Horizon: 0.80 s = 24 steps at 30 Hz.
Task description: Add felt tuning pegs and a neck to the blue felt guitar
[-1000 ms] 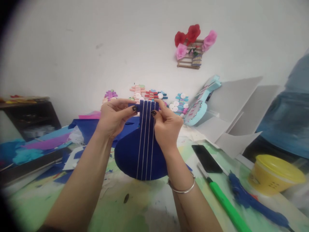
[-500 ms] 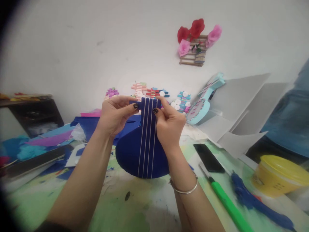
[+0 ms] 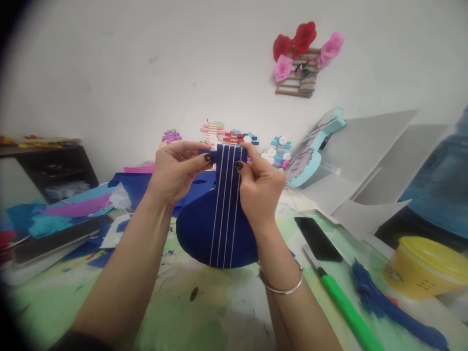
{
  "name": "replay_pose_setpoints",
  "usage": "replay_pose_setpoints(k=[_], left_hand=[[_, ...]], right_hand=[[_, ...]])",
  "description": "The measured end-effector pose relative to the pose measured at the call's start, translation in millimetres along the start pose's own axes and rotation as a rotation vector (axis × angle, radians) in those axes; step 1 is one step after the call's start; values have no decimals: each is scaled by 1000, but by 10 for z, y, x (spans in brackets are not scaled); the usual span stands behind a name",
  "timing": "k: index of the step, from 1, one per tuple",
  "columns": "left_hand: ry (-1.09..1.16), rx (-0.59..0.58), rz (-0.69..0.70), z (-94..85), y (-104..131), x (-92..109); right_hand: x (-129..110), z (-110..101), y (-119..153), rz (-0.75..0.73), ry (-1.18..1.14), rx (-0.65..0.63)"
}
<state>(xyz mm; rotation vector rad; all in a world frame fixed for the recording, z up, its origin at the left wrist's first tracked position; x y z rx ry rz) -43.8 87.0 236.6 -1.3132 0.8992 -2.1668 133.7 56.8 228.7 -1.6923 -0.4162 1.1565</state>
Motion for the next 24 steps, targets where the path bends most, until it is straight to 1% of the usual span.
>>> replay_pose_setpoints(k=[11,18,24], left_hand=[[-19,17,2,-16,3,-10],[15,14,-3,-37,-2,-41],[104,19,35,16,-10,-70]], right_hand=[[-22,-16,-1,-1,22,11],[-12,-3,-10,8,36,-14],[2,22,-7,33,15,-41]])
Point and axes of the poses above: each hand's wrist, its own y-axis away from the middle knuckle, its own z-axis out of the palm, x = y × z, the point moved 9 cm from there along -y, towards the middle knuckle, and after that the axes turned 13 degrees about y, right-handed, at the moved point
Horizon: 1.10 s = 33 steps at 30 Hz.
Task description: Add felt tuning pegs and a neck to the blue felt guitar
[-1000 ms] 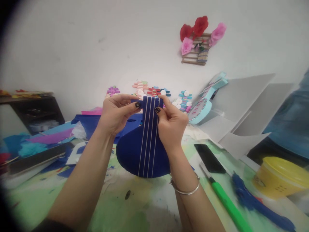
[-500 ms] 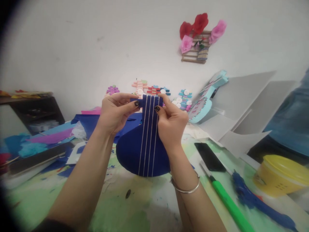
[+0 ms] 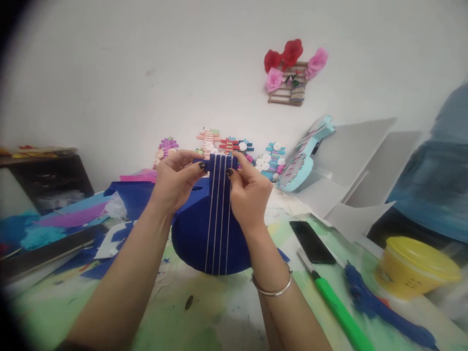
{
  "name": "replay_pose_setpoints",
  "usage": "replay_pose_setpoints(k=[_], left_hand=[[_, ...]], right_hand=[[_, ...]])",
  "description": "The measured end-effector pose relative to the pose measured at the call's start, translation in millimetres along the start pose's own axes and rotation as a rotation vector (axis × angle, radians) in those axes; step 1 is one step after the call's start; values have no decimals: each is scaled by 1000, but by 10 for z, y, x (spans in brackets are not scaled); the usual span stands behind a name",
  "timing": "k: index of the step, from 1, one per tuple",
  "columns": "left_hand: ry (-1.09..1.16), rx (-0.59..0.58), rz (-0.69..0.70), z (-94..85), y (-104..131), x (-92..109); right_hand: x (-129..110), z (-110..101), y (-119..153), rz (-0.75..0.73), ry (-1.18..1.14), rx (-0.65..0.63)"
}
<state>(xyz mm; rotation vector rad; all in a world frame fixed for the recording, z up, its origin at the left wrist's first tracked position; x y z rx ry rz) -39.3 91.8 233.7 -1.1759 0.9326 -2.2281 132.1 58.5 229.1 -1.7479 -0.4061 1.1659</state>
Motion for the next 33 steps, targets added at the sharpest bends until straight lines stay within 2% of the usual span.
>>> replay_pose_setpoints(k=[4,8,13,15,21,24,28,31,33], left_hand=[[8,-35,-50,80,11,-34],[-85,-62,-156,86,32,-96],[-192,-204,-449,148,143,-357],[-219,-240,-510,180,186,-414],[-274,-184,-513,211,222,-424],[-296,-187,-507,256,248,-419],[-312,-235,-492,332,275,-402],[-320,-248,-452,344,263,-376],[-332,-227,-448,313,253,-381]], right_hand=[[3,-8,-3,-5,-11,6],[24,-45,-28,-4,4,10],[-40,-116,-78,-81,39,23],[-93,-146,-89,-134,67,38],[-214,-317,-75,-264,169,187],[-187,-405,-82,-245,159,246],[-143,-481,-109,-196,42,261],[-200,-524,-119,-215,-11,265],[-252,-592,-116,-229,-34,311]])
Point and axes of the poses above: each hand's wrist, its own y-axis away from the middle knuckle, its own z-axis out of the palm, x = y × z, the point moved 9 cm from there along -y, towards the middle knuckle, and after that the axes turned 13 degrees about y, right-handed, at the moved point
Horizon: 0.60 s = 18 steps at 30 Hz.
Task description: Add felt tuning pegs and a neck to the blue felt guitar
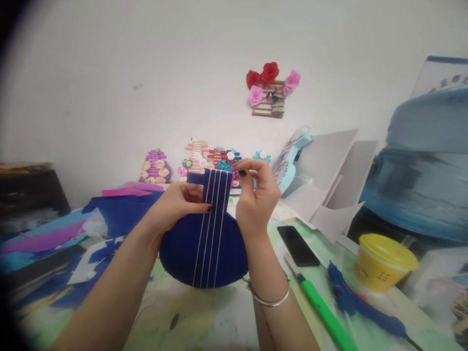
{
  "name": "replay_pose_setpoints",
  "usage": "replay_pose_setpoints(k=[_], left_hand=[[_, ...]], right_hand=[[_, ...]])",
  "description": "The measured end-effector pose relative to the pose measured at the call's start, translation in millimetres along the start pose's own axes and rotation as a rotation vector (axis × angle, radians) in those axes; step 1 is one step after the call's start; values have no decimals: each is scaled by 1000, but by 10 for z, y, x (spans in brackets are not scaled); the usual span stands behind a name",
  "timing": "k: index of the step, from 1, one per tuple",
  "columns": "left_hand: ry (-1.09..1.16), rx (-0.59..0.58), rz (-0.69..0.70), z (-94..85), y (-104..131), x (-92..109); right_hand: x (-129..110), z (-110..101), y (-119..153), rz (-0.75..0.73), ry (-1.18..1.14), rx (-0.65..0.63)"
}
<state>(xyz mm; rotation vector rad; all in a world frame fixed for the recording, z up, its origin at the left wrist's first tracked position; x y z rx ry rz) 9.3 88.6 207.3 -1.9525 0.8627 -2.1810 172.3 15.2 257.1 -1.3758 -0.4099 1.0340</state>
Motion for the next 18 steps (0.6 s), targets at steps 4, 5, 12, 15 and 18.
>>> replay_pose_setpoints(k=[4,5,12,15,18], left_hand=[[1,38,-35,-51,-18,-53],[3,42,-38,-57,-22,-58],[0,87,-36,-105,-33,-66],[19,70,-38,-87,-33,-63],[42,40,-37,-59,-36,-53]], right_hand=[[-123,-243,-70,16,-195,143],[-171,-300,-92,28,-243,143],[-479,-549,-158,47,-300,48],[-377,-298,-107,-21,-79,-82],[-196,106,-10,-109,127,-273]])
Point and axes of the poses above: each hand's wrist, its own y-axis away from the middle knuckle, its own z-axis out of the palm, x = y × z, the point moved 9 cm from there along -y, towards the middle knuckle, and after that the axes turned 13 degrees about y, right-handed, at the moved point
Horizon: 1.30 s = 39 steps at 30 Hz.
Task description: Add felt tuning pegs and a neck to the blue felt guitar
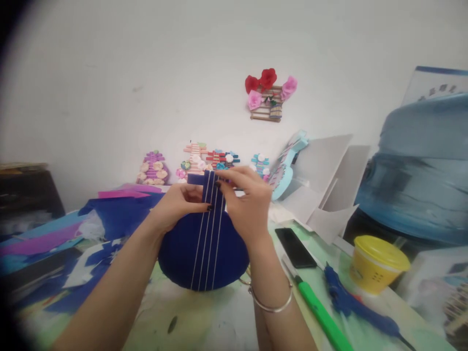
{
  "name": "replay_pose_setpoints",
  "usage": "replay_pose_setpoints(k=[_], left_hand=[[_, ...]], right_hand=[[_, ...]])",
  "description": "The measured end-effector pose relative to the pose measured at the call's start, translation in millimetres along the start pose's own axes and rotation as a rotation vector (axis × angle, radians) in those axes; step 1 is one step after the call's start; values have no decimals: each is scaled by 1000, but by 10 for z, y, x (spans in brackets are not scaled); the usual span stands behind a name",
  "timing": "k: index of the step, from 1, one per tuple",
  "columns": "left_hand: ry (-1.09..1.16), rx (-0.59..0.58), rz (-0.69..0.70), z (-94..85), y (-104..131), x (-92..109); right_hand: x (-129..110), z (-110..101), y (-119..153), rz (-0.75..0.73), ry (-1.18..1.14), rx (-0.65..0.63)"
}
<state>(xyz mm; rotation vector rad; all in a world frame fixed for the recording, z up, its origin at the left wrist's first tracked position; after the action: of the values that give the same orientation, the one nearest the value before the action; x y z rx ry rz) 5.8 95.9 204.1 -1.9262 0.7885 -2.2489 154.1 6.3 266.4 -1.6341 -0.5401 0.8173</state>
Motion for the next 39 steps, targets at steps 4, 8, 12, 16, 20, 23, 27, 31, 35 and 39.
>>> replay_pose_setpoints(k=[4,8,12,16,20,23,27,31,35,39], left_hand=[[-3,1,6,-10,-11,0],[11,-37,16,7,-21,-13],[8,-50,28,13,-13,2],[16,-54,13,24,0,4],[26,-8,10,-25,-17,-8],[15,38,35,-92,-46,-4],[2,56,58,-150,-79,-13],[23,88,57,-218,-104,-63],[22,142,73,-313,-140,-115],[-30,180,59,-401,-171,-177]], right_hand=[[98,247,37,-46,142,-11],[100,203,106,-47,152,123],[35,191,163,-81,185,182],[1,257,155,-68,231,129],[-74,321,120,-116,280,31],[-145,291,93,-132,235,-16],[-235,129,55,-74,14,-17],[-304,-113,39,32,-362,43],[-346,-330,47,171,-720,32],[-333,-615,69,274,-839,45]])
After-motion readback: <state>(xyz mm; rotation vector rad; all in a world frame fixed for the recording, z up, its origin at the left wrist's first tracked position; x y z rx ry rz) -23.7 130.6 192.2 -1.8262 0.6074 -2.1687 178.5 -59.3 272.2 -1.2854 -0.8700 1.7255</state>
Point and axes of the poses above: each hand's wrist, its own y-axis away from the middle knuckle, its own z-axis out of the palm, x = y × z, the point moved 9 cm from there along -y, towards the middle knuckle, and after that the axes turned 13 degrees about y, right-handed, at the moved point
